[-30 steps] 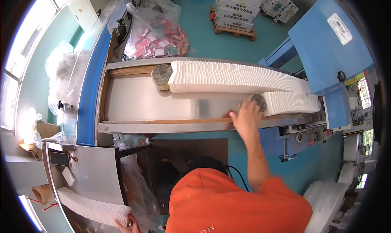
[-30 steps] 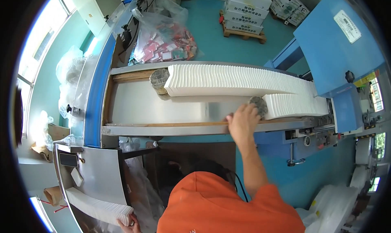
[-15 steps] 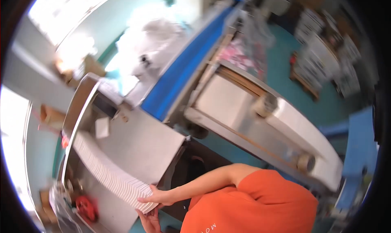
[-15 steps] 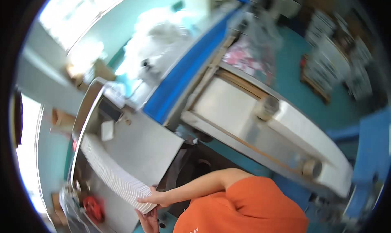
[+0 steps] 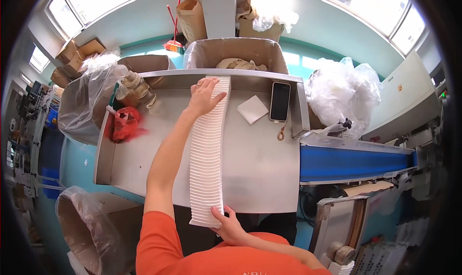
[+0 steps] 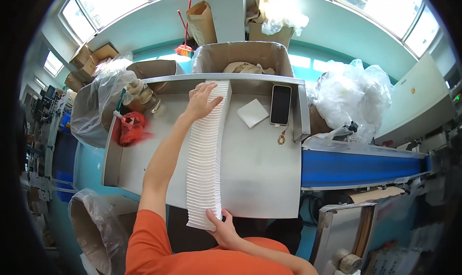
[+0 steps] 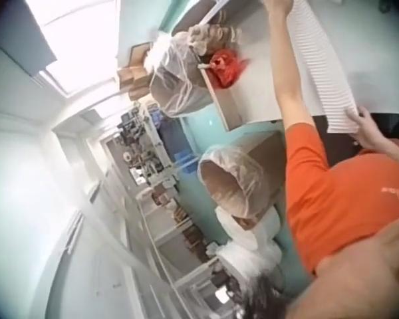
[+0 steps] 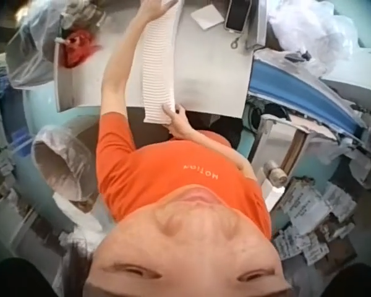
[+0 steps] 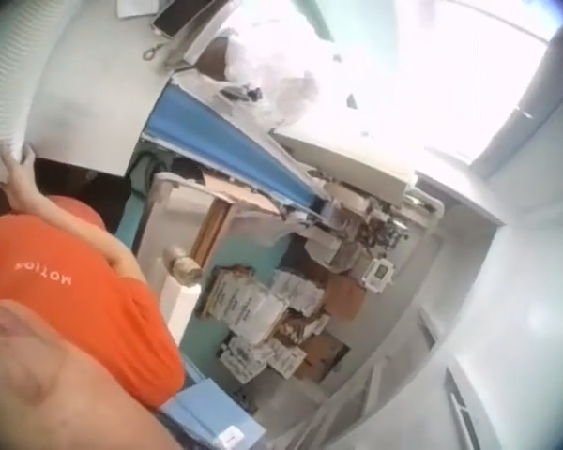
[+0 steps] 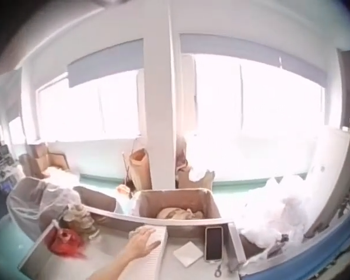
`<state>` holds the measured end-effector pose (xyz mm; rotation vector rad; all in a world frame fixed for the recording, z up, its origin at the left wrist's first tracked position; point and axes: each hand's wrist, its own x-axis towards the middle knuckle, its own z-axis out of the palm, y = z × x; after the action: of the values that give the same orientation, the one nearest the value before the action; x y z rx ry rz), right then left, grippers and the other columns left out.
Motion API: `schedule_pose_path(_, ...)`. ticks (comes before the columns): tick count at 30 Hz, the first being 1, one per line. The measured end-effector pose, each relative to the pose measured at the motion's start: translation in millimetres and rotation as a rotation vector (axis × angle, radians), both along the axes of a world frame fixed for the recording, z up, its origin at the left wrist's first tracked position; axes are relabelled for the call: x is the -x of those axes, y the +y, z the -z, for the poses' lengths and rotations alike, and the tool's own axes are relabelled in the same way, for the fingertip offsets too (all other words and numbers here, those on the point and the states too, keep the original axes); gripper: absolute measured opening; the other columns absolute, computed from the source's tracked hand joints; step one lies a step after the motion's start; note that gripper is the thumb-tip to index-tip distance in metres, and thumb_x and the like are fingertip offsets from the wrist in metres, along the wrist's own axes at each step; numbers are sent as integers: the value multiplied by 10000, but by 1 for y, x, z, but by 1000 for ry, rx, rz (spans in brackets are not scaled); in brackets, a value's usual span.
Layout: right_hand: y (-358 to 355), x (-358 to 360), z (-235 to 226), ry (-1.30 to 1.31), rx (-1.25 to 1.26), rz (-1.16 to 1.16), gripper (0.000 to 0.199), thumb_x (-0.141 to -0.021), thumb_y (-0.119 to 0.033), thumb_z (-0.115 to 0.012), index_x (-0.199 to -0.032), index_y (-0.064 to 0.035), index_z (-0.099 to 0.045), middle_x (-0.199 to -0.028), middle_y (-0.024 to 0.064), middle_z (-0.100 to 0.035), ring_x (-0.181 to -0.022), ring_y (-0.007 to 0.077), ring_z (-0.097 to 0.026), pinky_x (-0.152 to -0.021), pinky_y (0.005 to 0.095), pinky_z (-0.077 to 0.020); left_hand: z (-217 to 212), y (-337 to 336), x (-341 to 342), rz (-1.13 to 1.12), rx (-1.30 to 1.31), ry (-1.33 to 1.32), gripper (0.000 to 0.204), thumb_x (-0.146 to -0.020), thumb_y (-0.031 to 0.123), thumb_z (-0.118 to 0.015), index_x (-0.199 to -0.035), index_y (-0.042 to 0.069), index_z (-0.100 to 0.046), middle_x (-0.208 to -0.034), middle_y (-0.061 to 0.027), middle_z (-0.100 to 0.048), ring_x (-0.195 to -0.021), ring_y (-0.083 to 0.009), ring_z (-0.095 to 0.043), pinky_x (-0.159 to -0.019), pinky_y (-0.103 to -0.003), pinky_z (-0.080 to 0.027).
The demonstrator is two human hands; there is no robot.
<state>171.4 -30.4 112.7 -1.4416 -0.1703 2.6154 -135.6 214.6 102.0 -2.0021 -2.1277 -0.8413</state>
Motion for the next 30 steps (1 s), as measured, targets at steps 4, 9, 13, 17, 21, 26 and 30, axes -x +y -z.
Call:
schedule_pose_path(4, 5, 2, 2, -49, 28, 38, 890, -890, -306, -691, -1463, -62, -55, -1390, 150, -354, -1249, 264, -450, -1049, 488, -371, -7, 47, -3, -80, 285, 148, 840, -715, 777, -559, -1196, 92, -621, -1239, -78, -575, -1218, -238, -458, -981, -438, -272)
schedule_pose_path(9, 21, -6, -7, -42, -72, 1, 879, -891, -300, -692, -1465, -56, -73, -1408, 166, -329, -1266, 268, -408, -1015, 499, -375, -13, 48, -3, -133, 323, 230, 792, -694, 737, -602, -1130, 77, -641, -1205, -108, -556, -1229, -230, -418, -987, -440, -249)
schedule_pose_path(13, 52, -52, -9, -79, -171, -110, 825, -885, -310, -698, -1454, -27, -172, -1340, 164, -420, -1182, 262, -490, -924, 426, -478, 3, 6, 20, -267, 175, 328, 706, -738, 638, -619, -1037, -2, -632, -1094, -146, -598, -1174, -276, -477, -1042, -454, -238)
schedule_pose_path(17, 110, -119, 5, -185, -477, -379, 745, -887, -380, -677, -1420, -3, -318, -1217, 151, -560, -1085, 226, -580, -880, 377, -501, 9, -84, 22, -860, 324, 17, 773, -776, 638, -577, -1133, -48, -564, -1076, -254, -646, -1065, -384, -601, -1028, -540, -305)
schedule_pose_path(21, 150, -132, 7, -776, -1324, -528, 756, -834, -405, -729, -1343, 23, -369, -1108, 178, -624, -934, 175, -627, -785, 284, -507, -4, -189, -3, -1271, 476, -93, 967, -802, 792, -395, -1194, -85, -509, -1144, -325, -599, -1117, -441, -567, -1028, -568, -301)
schedule_pose_path(26, 175, -140, 42, -531, -1135, -20, 412, -961, -323, -573, -1177, 21, -507, -914, 72, -655, -844, 120, -595, -762, 253, -469, -8, -286, 14, -1194, 501, -186, 851, -831, 747, -442, -1246, 6, -496, -1180, -233, -612, -1133, -409, -559, -1036, -580, -298)
schedule_pose_path(30, 174, -150, 47, -407, -1030, 129, 287, -999, -250, -509, -1107, 5, -585, -929, -2, -621, -814, 75, -557, -756, 225, -456, 14, -298, 13, -1114, 148, -228, 768, -864, 640, -529, -1270, -10, -491, -1246, -247, -562, -1173, -411, -523, -1030, -500, -352)
